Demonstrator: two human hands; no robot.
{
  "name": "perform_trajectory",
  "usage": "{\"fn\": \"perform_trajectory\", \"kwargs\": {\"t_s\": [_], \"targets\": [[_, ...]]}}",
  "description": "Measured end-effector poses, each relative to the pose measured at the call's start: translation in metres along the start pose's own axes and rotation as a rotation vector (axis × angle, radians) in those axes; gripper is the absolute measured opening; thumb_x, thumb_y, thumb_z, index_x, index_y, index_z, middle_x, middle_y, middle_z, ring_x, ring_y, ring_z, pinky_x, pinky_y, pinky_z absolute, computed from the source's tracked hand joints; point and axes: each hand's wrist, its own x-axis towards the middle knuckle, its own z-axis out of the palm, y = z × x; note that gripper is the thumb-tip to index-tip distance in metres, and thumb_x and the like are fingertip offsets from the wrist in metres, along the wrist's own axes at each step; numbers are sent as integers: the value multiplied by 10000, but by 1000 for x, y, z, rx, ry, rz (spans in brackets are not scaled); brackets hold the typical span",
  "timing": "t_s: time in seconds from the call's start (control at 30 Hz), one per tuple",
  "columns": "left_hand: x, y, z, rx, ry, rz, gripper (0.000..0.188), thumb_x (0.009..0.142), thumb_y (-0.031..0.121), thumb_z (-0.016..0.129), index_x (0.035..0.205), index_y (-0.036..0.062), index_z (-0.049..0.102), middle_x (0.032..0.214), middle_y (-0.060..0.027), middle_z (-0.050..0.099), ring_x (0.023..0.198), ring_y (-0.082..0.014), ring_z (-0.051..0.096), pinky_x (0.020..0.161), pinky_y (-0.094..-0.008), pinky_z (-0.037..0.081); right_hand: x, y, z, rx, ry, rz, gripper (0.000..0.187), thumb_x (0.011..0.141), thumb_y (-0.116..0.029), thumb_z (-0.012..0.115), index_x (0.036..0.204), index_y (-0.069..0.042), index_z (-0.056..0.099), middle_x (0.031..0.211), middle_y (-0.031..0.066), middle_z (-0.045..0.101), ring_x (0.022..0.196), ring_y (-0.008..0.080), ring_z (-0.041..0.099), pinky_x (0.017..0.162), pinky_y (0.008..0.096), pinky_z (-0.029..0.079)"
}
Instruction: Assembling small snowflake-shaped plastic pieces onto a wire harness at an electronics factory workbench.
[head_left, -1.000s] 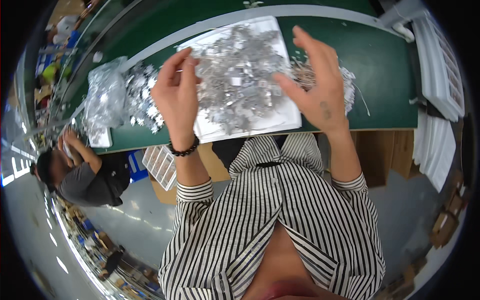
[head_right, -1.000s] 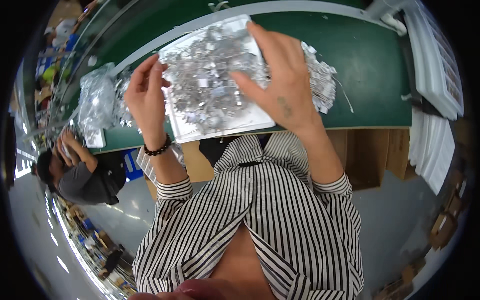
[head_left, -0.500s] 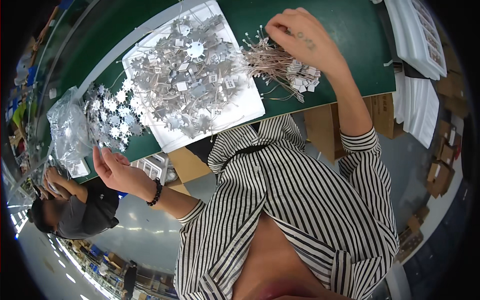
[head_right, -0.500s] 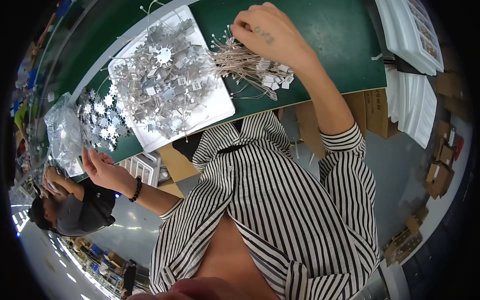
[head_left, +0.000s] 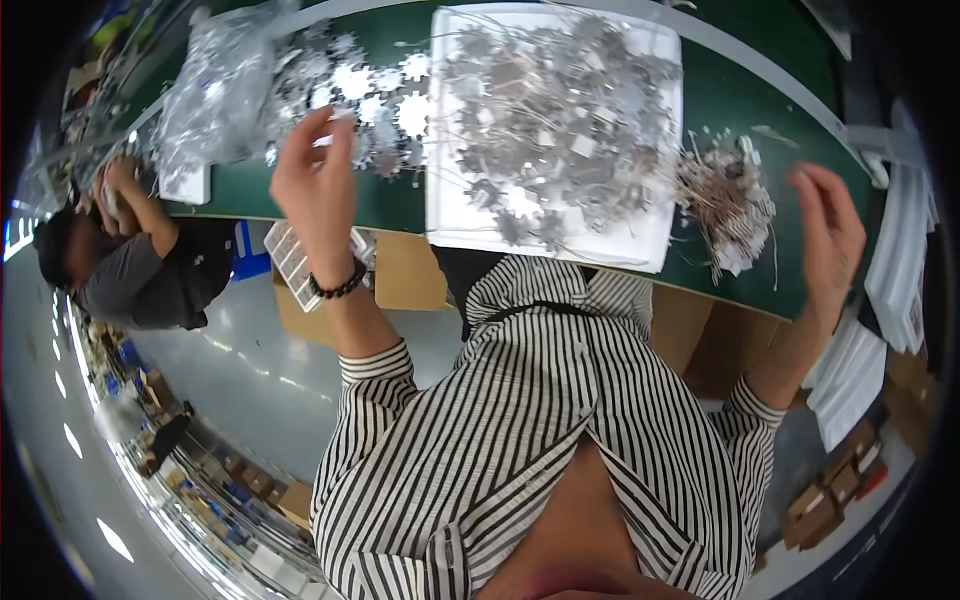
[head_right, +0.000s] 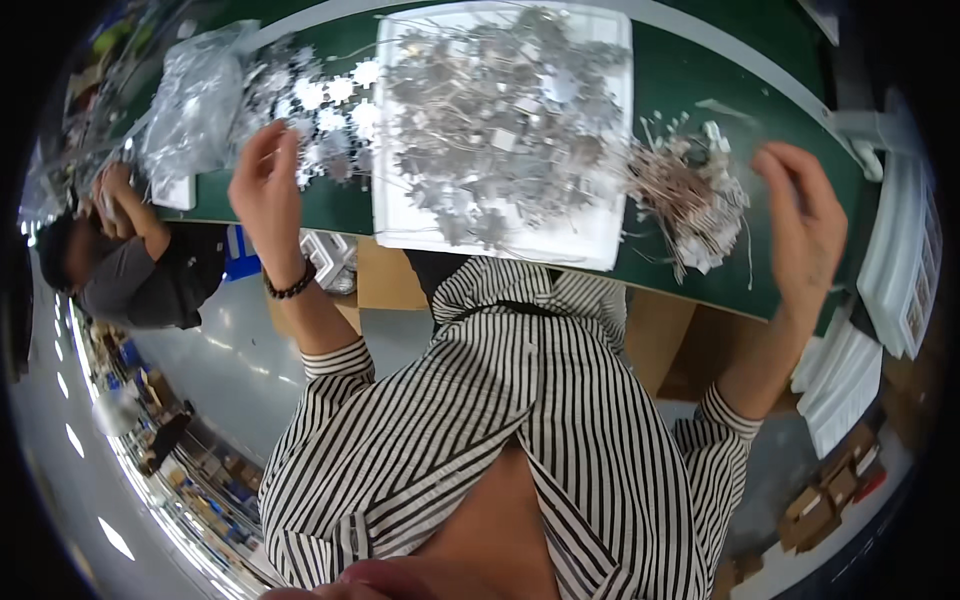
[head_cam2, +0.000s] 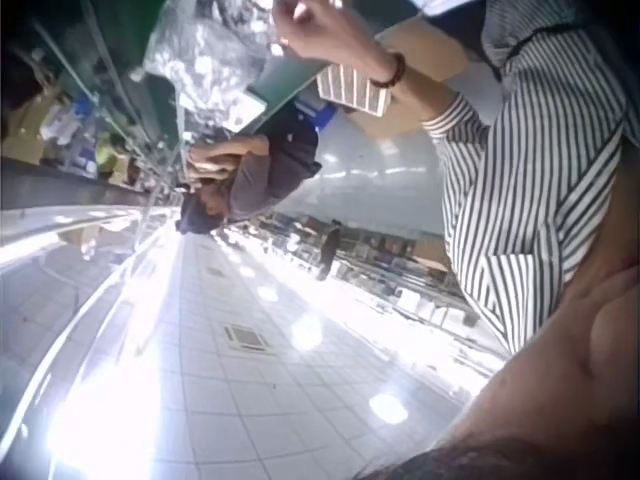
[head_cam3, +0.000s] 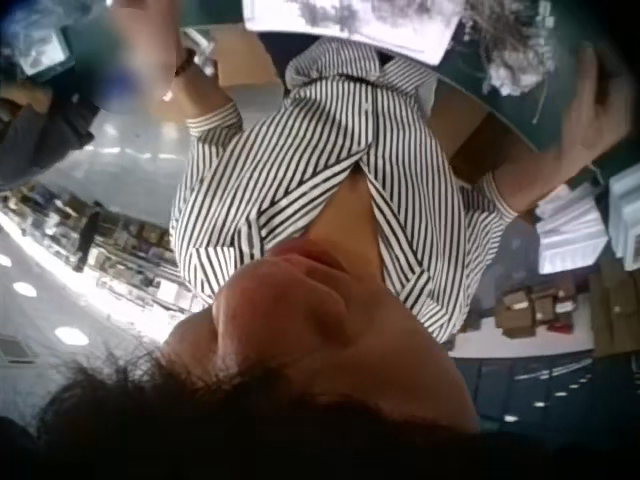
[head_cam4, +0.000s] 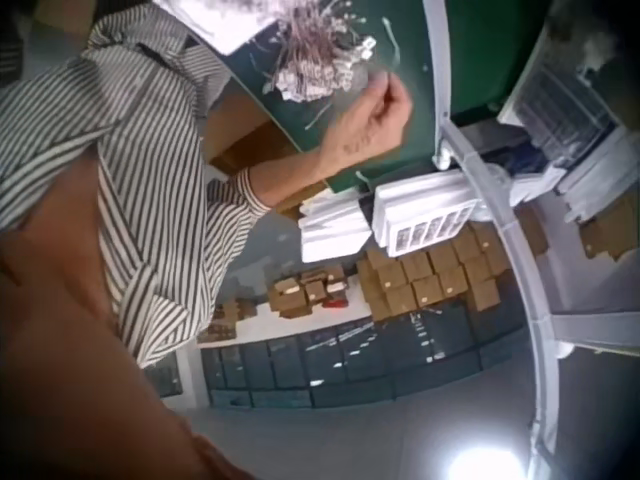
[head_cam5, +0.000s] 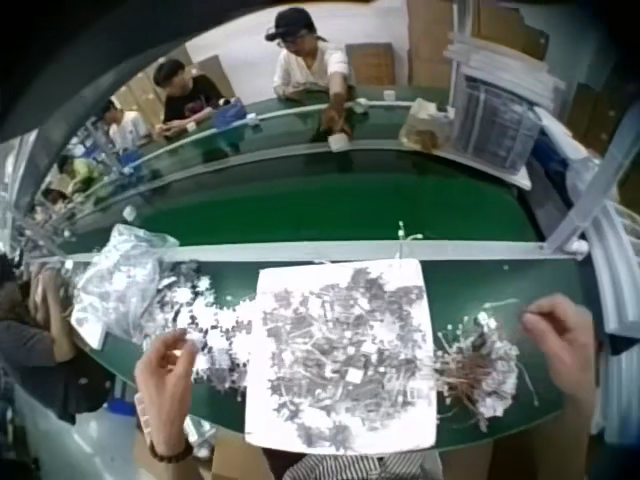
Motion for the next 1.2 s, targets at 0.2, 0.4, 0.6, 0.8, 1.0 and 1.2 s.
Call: {"fn": "perform_trajectory", "kwargs": {"t_s": [0.2,0.4,0.6,0.8,1.0,1.2], "targets": [[44,-24,10,501,-165,349,382,860,312,753,1158,74,756,1097,-115,673,1011,-293,617,804,-378,531,7,-5,17,270,25,-6,198,999,-48,613,1164,46,670,901,78,670,807,158,645,791,254,525],[72,-19,37,655,-262,559,399,845,311,758,1181,95,748,1132,-135,647,1087,-342,564,834,-390,533,-10,-27,32,413,87,-23,206,1008,-40,598,1189,53,629,823,86,632,767,177,637,763,274,526],[82,-35,56,551,-256,832,405,830,265,765,1198,97,731,1110,-135,659,1019,-344,584,811,-392,540,-23,-49,54,548,76,-66,192,996,-27,604,1169,48,639,803,78,631,699,154,611,699,255,515],[75,-13,45,264,-424,374,355,840,119,742,1190,61,714,1074,-117,673,871,-265,628,780,-331,550,-23,-86,74,598,145,39,164,981,-12,609,1128,37,665,756,58,621,601,110,557,581,213,473],[27,47,12,-632,-347,-119,396,833,-21,701,1227,12,688,1038,-88,672,788,-172,626,785,-254,536,-16,-125,122,463,106,-372,153,884,58,685,1029,29,726,751,30,669,550,65,494,506,195,403],[-17,91,-22,-708,-505,13,450,818,-90,664,1263,-28,671,1066,-79,625,864,-121,565,781,-208,507,-18,-156,145,377,10,-627,179,812,100,710,972,27,749,764,39,708,524,66,456,469,190,363]]}}
